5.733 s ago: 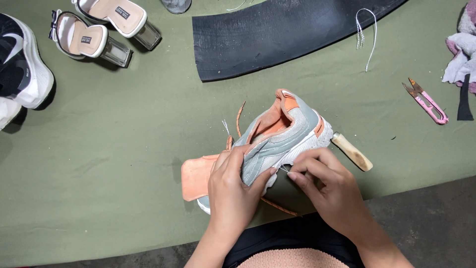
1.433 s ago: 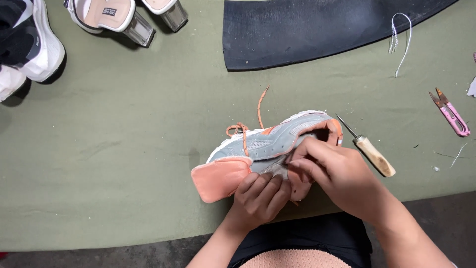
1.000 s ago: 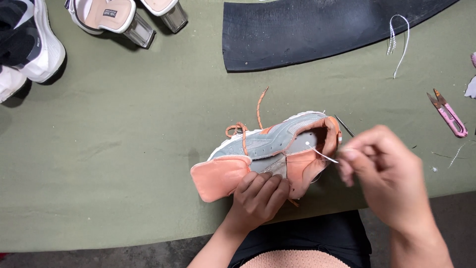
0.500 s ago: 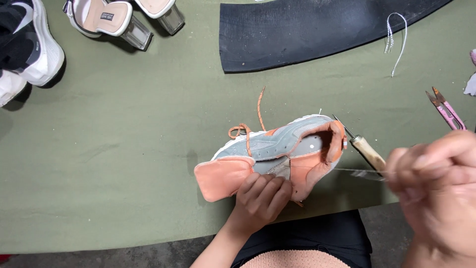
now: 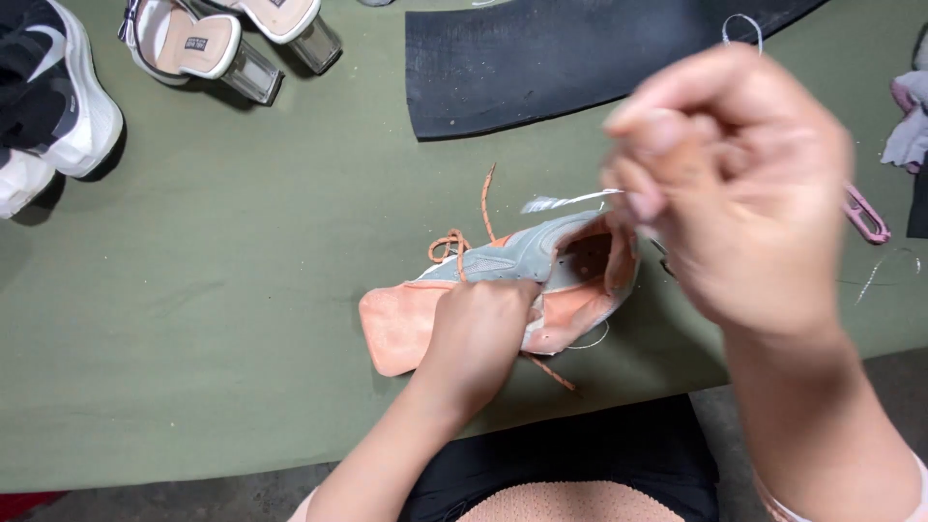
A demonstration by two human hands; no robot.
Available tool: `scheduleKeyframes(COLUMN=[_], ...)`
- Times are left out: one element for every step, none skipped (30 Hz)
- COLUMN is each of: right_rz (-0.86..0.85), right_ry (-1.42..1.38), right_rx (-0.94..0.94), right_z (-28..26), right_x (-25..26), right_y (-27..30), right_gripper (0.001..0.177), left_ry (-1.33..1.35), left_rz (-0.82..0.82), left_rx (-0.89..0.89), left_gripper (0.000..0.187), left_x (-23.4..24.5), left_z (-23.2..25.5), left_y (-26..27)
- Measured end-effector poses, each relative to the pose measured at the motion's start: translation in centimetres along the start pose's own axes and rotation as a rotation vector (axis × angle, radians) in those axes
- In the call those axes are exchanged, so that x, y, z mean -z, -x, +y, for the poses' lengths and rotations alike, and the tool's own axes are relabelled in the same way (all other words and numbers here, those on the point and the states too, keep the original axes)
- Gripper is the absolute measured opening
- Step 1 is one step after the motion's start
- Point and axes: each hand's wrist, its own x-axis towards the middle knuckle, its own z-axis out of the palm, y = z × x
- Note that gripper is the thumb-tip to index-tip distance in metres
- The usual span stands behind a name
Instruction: The person is sewing a light blue and orange sneaker using a curved awl and white thread. They repeatedly pierce the shoe's sole and upper, pull the thread through, and tighten the stitches to secure the parts together.
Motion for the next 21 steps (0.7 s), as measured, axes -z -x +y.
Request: scheduleKeyframes(right_rz=[-0.073, -0.072, -0.146, -0.224, -0.223, -0.247, -0.276, -0.279, -0.412, -0.544, -0.546, -0.572, -0.598, -0.599, -0.595, -0.591, -0.594, -0.577, -0.560, -0.563, -0.517], right_ry=[-0.040, -0.041, 0.237, 0.519, 0.517, 0.609, 0.703, 0.703, 0.683, 0.660, 0.661, 0.755, 0.850, 0.850, 0.878, 0.904, 0.905, 0.921, 0.937, 0.937, 1.049], right_rx=[-0.012, -0.011, 0.141, 0.288, 0.288, 0.289, 0.290, 0.290, 0.217, 0.143, 0.140, 0.171, 0.202, 0.199, 0.244, 0.290, 0.287, 0.269, 0.252, 0.250, 0.229], right_z=[-0.3, -0.9, -1.5, -2.1, -1.8, -1.5, -1.1, 0.1, 1.3, 2.6, 4.1, 5.7, 7.3, 7.4, 7.6, 7.7, 7.6, 7.5, 7.4, 7.4, 7.5], right_x=[-0.6, -0.3, -0.1, 0.1, 0.6, 1.1, 1.5, 1.5, 1.6, 1.6, 2.0, 2.4, 2.8, 2.8, 2.7, 2.7, 2.5, 2.4, 2.2, 1.9, 1.5], right_y=[-0.6, -0.3, -0.1, 0.0, 1.1, 2.2, 3.3, 4.4, 5.6, 6.8, 8.0, 9.2, 10.4, 10.6, 10.9, 11.2, 11.1, 11.1, 11.1, 11.0, 10.9], right_gripper=[0.019, 0.019, 0.016, 0.021, 0.021, 0.013, 0.005, 0.005, 0.011, 0.017, 0.017, 0.020, 0.025, 0.025, 0.019, 0.015, 0.015, 0.013, 0.012, 0.012, 0.004], left_ry=[-0.126, -0.128, -0.139, -0.150, -0.153, -0.055, 0.048, 0.049, 0.049, 0.050, 0.052, 0.079, 0.106, 0.109, 0.104, 0.099, 0.102, 0.116, 0.129, 0.131, 0.130], left_rz=[0.015, 0.015, 0.062, 0.109, 0.108, 0.220, 0.333, 0.333, 0.380, 0.426, 0.425, 0.485, 0.545, 0.543, 0.565, 0.588, 0.586, 0.594, 0.602, 0.600, 0.586], left_rx=[-0.048, -0.049, -0.056, -0.064, -0.064, -0.073, -0.080, -0.078, -0.074, -0.071, -0.069, -0.088, -0.107, -0.106, -0.117, -0.129, -0.127, -0.128, -0.129, -0.126, -0.119], left_gripper=[0.013, 0.013, 0.009, 0.006, 0.006, 0.016, 0.028, 0.028, 0.027, 0.028, 0.028, 0.030, 0.032, 0.032, 0.032, 0.033, 0.033, 0.033, 0.034, 0.034, 0.034], left_x=[-0.9, -1.1, -1.2, -1.3, -1.5, -1.7, -2.0, -2.2, -2.5, -2.7, -2.6, -2.4, -2.2, -2.2, -2.2, -2.2, -2.3, -2.3, -2.3, -2.4, -2.4], left_z=[-0.4, -0.5, -0.7, -0.9, -1.0, -1.2, -1.3, -1.2, -1.0, -0.9, -0.6, -0.3, 0.0, 0.1, 0.2, 0.3, 0.3, 0.3, 0.2, 0.2, 0.1], left_y=[-0.6, -0.3, -0.2, 0.0, 0.4, 0.7, 1.1, 1.3, 1.6, 1.9, 2.0, 2.0, 2.0, 2.1, 2.2, 2.3, 2.3, 2.3, 2.3, 2.3, 2.2])
